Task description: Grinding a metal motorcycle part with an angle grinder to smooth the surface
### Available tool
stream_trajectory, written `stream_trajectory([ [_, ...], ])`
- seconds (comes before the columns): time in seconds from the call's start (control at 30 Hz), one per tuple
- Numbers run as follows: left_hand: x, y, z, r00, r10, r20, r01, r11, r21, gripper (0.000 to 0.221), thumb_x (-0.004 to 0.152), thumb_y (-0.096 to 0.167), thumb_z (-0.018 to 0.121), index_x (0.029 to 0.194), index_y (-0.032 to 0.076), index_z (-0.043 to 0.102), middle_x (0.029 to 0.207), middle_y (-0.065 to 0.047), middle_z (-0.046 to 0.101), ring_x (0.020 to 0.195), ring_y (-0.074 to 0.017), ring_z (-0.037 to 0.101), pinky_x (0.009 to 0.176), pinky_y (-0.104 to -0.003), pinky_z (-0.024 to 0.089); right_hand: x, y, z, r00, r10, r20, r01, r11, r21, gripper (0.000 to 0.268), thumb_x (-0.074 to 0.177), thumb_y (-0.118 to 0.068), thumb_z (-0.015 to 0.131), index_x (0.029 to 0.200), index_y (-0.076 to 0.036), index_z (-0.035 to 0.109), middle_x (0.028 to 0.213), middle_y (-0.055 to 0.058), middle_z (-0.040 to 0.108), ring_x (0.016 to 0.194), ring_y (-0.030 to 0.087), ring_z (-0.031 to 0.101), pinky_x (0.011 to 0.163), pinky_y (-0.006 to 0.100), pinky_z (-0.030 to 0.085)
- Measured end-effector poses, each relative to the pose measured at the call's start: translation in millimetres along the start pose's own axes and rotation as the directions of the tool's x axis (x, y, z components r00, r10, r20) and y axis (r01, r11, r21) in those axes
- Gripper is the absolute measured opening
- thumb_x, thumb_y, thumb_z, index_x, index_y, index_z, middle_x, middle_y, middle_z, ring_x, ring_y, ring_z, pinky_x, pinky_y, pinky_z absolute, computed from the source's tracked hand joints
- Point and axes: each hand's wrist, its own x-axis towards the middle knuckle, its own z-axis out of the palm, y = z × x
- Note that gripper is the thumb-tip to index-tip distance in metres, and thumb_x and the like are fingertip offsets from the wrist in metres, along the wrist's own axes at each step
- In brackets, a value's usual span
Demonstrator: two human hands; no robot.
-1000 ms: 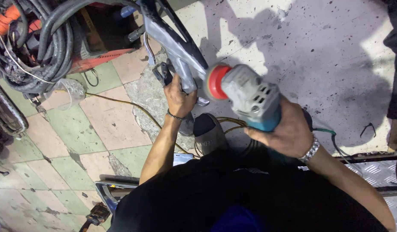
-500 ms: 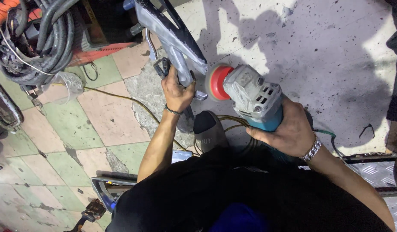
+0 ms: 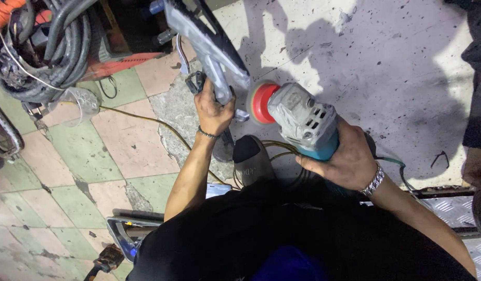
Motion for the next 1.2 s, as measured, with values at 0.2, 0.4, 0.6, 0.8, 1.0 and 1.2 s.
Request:
stream_trajectory([
  [0.2,-9,-17,4,1.0,0.012,0.001,-0.012,0.999,-0.039,0.051,0.067,0.005,0.077,0.117,0.003,0.063,0.071,-0.019,0.067,0.067,-0.0418,0.071,0.058,-0.038,0.054,-4,-3,-4,0.993,-0.109,-0.05,0.109,0.994,0.0,0.06,0.062,-0.02,0.093,0.106,0.005,0.061,0.091,0.031,0.071,0.098,0.056,0.067,0.082,0.058,0.054],
  [0.4,-7,-23,6,1.0,0.009,0.01,-0.009,0.998,-0.054,0.055,0.066,0.004,0.078,0.118,0.004,0.063,0.074,-0.02,0.068,0.069,-0.0419,0.072,0.06,-0.041,0.055,-2,-3,1,0.998,-0.06,-0.024,0.059,0.997,-0.04,0.062,0.056,-0.019,0.094,0.104,0.003,0.062,0.093,0.029,0.072,0.099,0.052,0.069,0.081,0.055,0.055],
  [0.6,5,5,0,1.0,-0.002,0.008,0.002,1.0,-0.004,0.051,0.067,0.002,0.077,0.115,0.001,0.062,0.077,-0.024,0.069,0.072,-0.0484,0.07,0.06,-0.045,0.055,4,-24,-5,0.994,0.102,-0.04,-0.107,0.983,-0.149,0.069,0.055,-0.029,0.094,0.108,0.002,0.061,0.097,0.029,0.072,0.101,0.054,0.068,0.087,0.06,0.053],
  [0.8,-4,3,-8,0.935,-0.275,0.223,0.201,0.931,0.305,0.047,0.073,0.01,0.076,0.117,0.005,0.06,0.083,-0.019,0.075,0.079,-0.0451,0.074,0.072,-0.056,0.055,0,17,11,0.988,-0.022,-0.15,-0.012,0.974,-0.227,0.065,0.061,-0.035,0.092,0.11,-0.006,0.061,0.09,0.025,0.072,0.092,0.05,0.07,0.076,0.053,0.055],
  [1.0,11,56,-2,0.839,-0.431,0.333,0.145,0.767,0.625,0.041,0.074,0.02,0.074,0.11,0.017,0.057,0.081,-0.009,0.076,0.079,-0.0364,0.077,0.075,-0.048,0.056,-5,37,13,0.96,-0.153,-0.234,0.018,0.869,-0.494,0.074,0.058,-0.036,0.09,0.12,-0.008,0.062,0.087,0.021,0.071,0.081,0.048,0.072,0.072,0.057,0.058],
  [1.2,19,66,-3,0.817,-0.438,0.376,0.115,0.762,0.637,0.048,0.075,0.02,0.069,0.119,0.01,0.054,0.085,-0.014,0.076,0.082,-0.0404,0.076,0.075,-0.056,0.057,-6,39,12,0.959,-0.165,-0.229,0.039,0.882,-0.469,0.07,0.063,-0.035,0.088,0.12,-0.005,0.06,0.087,0.026,0.07,0.081,0.051,0.07,0.07,0.06,0.056],
])
